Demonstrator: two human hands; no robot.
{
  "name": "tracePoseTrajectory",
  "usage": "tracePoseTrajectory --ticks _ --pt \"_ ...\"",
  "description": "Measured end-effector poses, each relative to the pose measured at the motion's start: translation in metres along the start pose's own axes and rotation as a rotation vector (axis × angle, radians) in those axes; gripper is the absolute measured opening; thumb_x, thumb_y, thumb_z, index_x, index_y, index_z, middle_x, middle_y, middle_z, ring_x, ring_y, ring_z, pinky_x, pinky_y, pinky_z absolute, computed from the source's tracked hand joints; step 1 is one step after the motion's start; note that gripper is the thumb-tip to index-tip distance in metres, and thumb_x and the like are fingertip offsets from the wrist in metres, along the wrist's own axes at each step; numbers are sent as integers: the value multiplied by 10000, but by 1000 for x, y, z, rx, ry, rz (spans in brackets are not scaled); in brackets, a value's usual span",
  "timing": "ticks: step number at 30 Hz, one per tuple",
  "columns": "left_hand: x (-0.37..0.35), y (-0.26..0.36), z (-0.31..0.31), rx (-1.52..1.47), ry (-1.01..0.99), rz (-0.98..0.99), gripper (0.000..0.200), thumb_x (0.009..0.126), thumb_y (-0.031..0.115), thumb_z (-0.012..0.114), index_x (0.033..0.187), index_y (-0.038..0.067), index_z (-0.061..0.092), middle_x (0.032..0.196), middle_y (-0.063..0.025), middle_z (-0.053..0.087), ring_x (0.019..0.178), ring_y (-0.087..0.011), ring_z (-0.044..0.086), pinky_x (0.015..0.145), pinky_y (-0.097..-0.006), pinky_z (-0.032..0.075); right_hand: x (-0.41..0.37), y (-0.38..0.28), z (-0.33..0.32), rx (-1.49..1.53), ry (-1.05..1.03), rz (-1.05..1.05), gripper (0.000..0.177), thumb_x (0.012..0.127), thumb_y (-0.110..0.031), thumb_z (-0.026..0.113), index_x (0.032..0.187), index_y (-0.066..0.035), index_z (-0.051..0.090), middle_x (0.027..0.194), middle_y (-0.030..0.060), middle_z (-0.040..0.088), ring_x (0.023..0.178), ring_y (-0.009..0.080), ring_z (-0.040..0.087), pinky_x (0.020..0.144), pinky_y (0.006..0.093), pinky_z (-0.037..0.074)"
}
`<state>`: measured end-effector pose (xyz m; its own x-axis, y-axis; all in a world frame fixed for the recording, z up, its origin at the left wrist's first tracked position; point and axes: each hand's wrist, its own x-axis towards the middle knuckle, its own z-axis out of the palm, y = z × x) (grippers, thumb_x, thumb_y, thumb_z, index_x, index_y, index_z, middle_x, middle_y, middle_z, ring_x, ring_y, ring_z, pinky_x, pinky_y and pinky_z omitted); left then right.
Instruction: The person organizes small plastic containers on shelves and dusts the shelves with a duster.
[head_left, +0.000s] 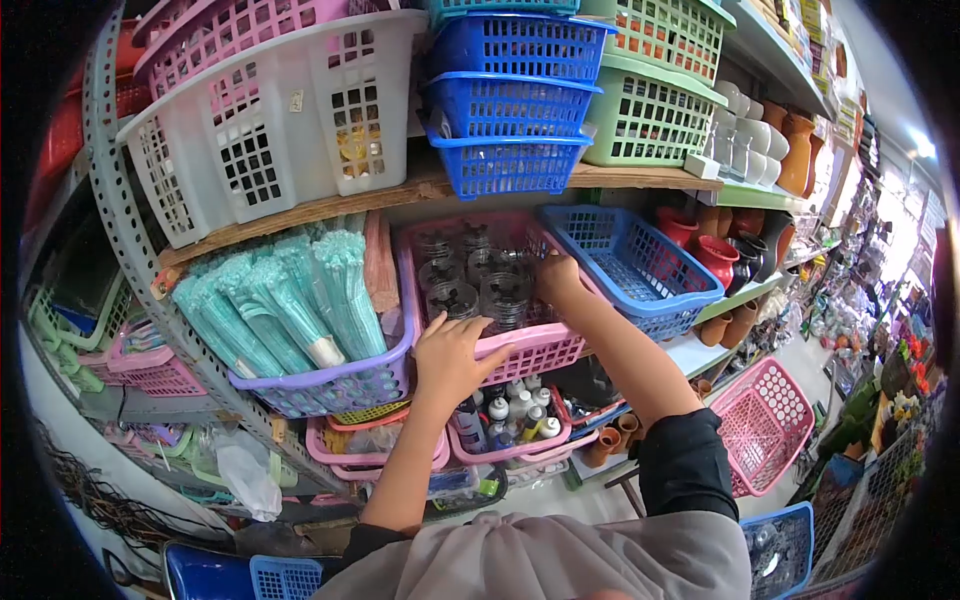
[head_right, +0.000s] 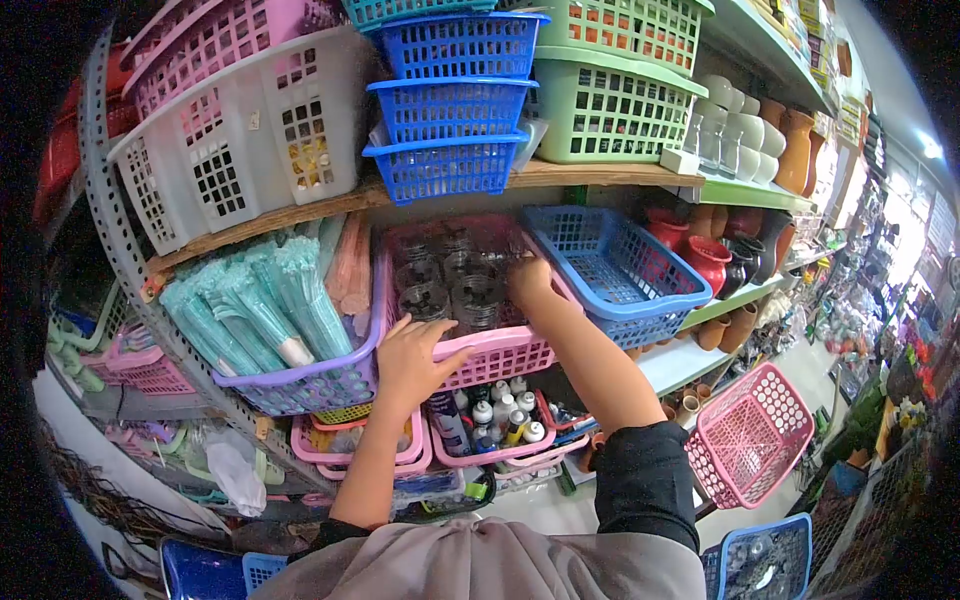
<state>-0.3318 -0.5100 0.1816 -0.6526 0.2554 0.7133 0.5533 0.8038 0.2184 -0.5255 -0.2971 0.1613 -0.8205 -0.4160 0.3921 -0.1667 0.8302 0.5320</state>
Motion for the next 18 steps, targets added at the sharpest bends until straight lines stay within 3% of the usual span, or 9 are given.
tracePoseTrajectory --ticks 4,11,14,16,18 --pt "0 1 -2 -28 24 24 435 776 425 686 1027 70 675 1029 -112 687 971 -266 641 1012 -430 401 -2 1 -13 68 -165 -6 307 780 -334 604 930 -92 717 961 167 691 890 262 674 685 356 537" --pt "1 3 -2 -26 54 43 400 765 382 695 1010 67 669 956 -128 684 926 -291 636 989 -440 410 -11 1 -26 212 -72 92 200 774 -237 585 814 -112 736 889 139 704 804 261 698 651 379 546" --pt "1 4 -2 -21 76 60 416 757 404 709 987 59 678 942 -128 689 917 -279 643 981 -432 415 -11 2 -24 283 22 155 199 776 -219 574 800 -105 736 870 132 705 794 270 698 656 389 550" --pt "1 7 -5 -34 74 67 403 761 395 708 983 60 677 936 -126 690 909 -285 644 981 -436 413 -13 10 -38 340 -38 142 227 781 -199 566 890 -70 717 938 159 687 799 298 689 649 419 549" --pt "1 7 -4 -45 76 34 391 770 386 702 982 59 676 938 -125 690 912 -286 644 979 -438 413 -14 13 -40 489 141 238 208 793 -182 586 936 -83 701 1054 159 658 896 281 676 723 387 553"
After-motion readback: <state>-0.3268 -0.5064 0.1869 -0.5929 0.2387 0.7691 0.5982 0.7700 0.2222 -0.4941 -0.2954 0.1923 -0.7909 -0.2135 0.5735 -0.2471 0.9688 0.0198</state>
